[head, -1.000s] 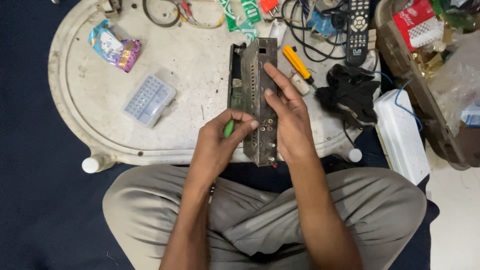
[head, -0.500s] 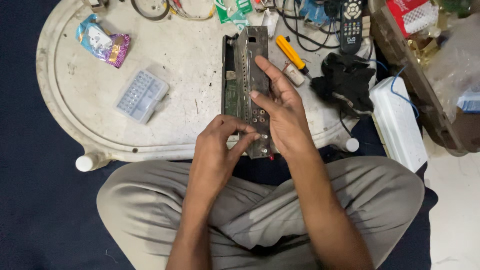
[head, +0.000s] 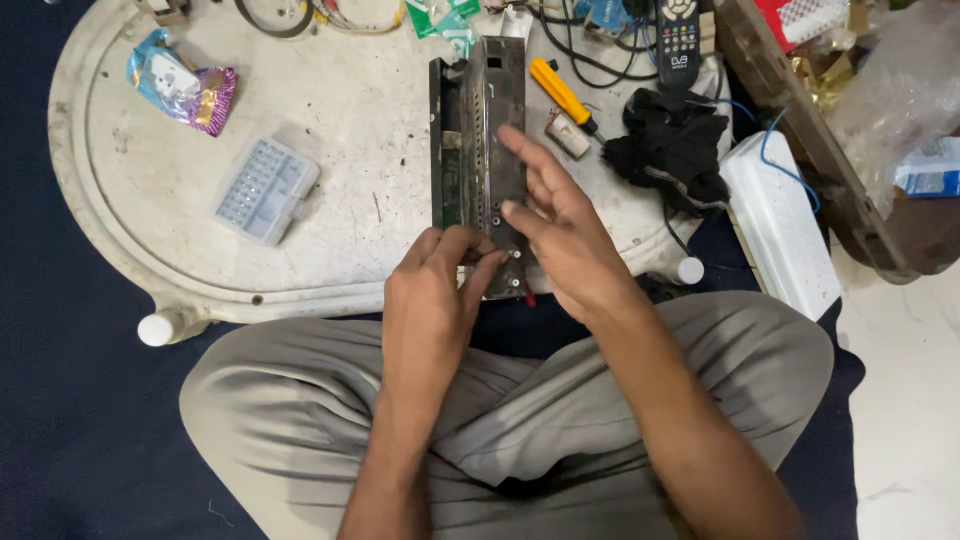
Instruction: The person disassembles a small black electronic device using a green screwdriver, removes screws, and manipulates internal components. The person then reassembles the device by inserting screws and tightening them.
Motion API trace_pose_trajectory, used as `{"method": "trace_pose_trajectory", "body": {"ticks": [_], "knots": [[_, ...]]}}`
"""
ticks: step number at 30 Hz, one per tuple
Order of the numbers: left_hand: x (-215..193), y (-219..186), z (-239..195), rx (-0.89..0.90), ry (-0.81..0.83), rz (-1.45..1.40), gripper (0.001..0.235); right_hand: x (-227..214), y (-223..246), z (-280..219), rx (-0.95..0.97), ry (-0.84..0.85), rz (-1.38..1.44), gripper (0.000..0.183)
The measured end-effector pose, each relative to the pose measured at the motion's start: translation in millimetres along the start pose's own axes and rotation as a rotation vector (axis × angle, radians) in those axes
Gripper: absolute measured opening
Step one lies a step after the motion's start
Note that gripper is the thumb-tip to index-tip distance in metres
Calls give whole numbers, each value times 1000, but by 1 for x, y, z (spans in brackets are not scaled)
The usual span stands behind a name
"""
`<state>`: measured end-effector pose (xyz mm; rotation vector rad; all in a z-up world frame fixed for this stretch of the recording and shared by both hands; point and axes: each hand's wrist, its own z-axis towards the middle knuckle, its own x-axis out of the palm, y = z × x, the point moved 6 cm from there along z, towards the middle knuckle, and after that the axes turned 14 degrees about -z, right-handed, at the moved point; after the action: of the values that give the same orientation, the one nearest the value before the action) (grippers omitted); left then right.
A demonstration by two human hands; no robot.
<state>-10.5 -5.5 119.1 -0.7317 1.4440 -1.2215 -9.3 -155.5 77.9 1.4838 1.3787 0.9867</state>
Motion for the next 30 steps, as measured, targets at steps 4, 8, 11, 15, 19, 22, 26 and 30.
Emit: {"method": "trace_pose_trajectory", "body": {"ticks": [4, 8, 11, 15, 19, 22, 26, 30], "knots": [[-1, -2, -4, 46, 15, 144, 12, 1, -6, -10, -112, 47, -81, 50], [-4, -7, -10, 115, 28, 240, 13, 6, -5, -21, -150, -9, -280, 39], [-8, -4, -11, 89, 7, 168, 13, 6, 0, -31, -96, -90, -497, 37], [-14, 4, -7, 50, -42, 4, 14, 11, 17, -37, -228, -81, -546, 30], [-14, 10, -4, 9, -83, -127, 17, 12, 21, -40, -230, -47, -806, 20], [-14, 18, -3, -97, -94, -216, 18, 14, 32, -45, -418, -60, -899, 26], [-15, 11, -5, -3, -65, -72, 15, 13, 28, -43, -355, -63, -839, 23], [-15, 8, -5, -1, -58, -96, 16, 9, 21, -41, -220, -91, -795, 25]]}}
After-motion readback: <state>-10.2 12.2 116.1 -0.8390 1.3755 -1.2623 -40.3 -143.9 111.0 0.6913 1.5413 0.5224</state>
